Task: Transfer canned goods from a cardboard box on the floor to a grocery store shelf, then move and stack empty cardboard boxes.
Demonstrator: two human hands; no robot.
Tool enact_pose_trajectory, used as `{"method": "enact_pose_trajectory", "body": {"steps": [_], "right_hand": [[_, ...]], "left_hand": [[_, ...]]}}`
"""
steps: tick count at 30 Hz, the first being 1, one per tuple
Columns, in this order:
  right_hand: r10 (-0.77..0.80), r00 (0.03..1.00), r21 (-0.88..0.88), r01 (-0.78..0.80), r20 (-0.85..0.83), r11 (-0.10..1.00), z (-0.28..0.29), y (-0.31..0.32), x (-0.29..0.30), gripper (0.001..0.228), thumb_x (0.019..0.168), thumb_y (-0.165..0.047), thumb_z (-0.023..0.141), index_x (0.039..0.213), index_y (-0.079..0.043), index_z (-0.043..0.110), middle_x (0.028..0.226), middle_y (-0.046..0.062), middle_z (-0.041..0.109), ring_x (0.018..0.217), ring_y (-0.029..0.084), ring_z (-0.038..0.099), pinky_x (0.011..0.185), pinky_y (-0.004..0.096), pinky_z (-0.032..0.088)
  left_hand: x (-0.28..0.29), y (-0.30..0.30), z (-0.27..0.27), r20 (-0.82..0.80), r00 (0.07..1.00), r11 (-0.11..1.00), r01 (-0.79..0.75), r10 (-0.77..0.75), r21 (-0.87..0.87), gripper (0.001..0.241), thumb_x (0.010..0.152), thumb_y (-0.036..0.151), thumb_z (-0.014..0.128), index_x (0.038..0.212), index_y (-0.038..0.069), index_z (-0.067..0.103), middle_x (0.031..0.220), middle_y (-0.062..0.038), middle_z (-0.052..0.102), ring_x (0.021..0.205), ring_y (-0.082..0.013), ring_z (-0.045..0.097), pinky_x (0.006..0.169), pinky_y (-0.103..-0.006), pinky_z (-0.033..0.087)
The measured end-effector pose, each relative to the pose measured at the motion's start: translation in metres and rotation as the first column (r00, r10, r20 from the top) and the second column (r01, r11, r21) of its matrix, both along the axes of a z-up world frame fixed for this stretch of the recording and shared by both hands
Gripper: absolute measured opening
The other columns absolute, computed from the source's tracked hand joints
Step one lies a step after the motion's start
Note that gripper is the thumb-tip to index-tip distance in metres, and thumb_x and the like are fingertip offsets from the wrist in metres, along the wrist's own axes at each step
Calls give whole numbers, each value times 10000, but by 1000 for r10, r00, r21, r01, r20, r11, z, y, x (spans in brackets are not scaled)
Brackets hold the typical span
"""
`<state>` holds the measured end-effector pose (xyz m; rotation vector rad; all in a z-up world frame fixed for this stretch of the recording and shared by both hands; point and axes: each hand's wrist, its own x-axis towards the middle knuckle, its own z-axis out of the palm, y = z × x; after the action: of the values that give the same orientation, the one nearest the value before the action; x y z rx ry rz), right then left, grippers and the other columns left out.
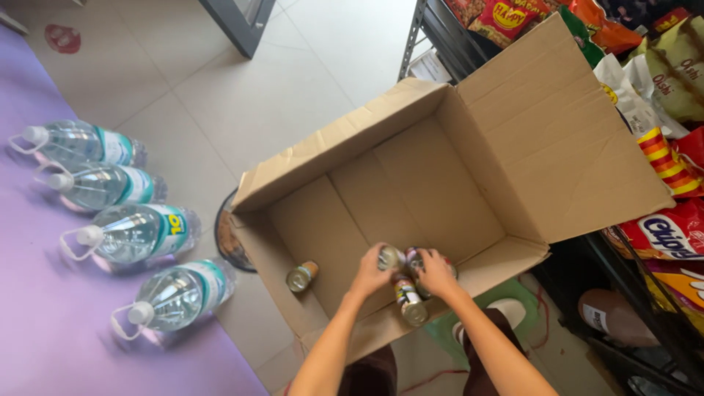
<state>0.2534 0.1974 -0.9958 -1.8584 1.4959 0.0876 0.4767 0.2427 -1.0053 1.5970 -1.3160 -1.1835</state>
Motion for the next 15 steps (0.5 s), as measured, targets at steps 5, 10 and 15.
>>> {"method": "enact_pose_trajectory", "body": {"steps": [5, 10, 15], "right_hand": [[65, 928, 50, -50, -366, 997, 57, -14, 38, 726, 773, -456, 783, 1387, -173, 519, 1313, 131, 604, 1252, 350, 555, 1061, 632, 348], [110, 861, -17, -136, -497, 991, 61, -23, 38, 714, 736, -525, 798, 1301, -139, 592, 1183, 123, 686, 1202, 295, 608, 1103, 643, 290], [-393, 886, 123, 374, 246, 919, 123, -73, 1, 596, 742, -341, 796, 1266, -93, 653, 1109, 130, 746, 1071, 270, 690, 988, 465, 491]], "left_hand": [[40, -42, 113, -571, 770, 948, -135, 283, 287, 632, 805, 198, 827, 1362, 15, 592, 1246, -140, 690, 1129, -233, 678, 963, -395, 571], [38, -73, 220, -926, 352, 991, -39, 136, 131, 685, 857, 337, 769, 1441, 75, 527, 1279, -104, 641, 1193, -229, 651, 1015, -380, 575], [10, -79, 198, -947, -321, 999, 24, -26, -36, 745, 1173, 599, 513, 1397, -112, 530, 1257, -251, 657, 1148, -336, 678, 1020, -447, 561]]}}
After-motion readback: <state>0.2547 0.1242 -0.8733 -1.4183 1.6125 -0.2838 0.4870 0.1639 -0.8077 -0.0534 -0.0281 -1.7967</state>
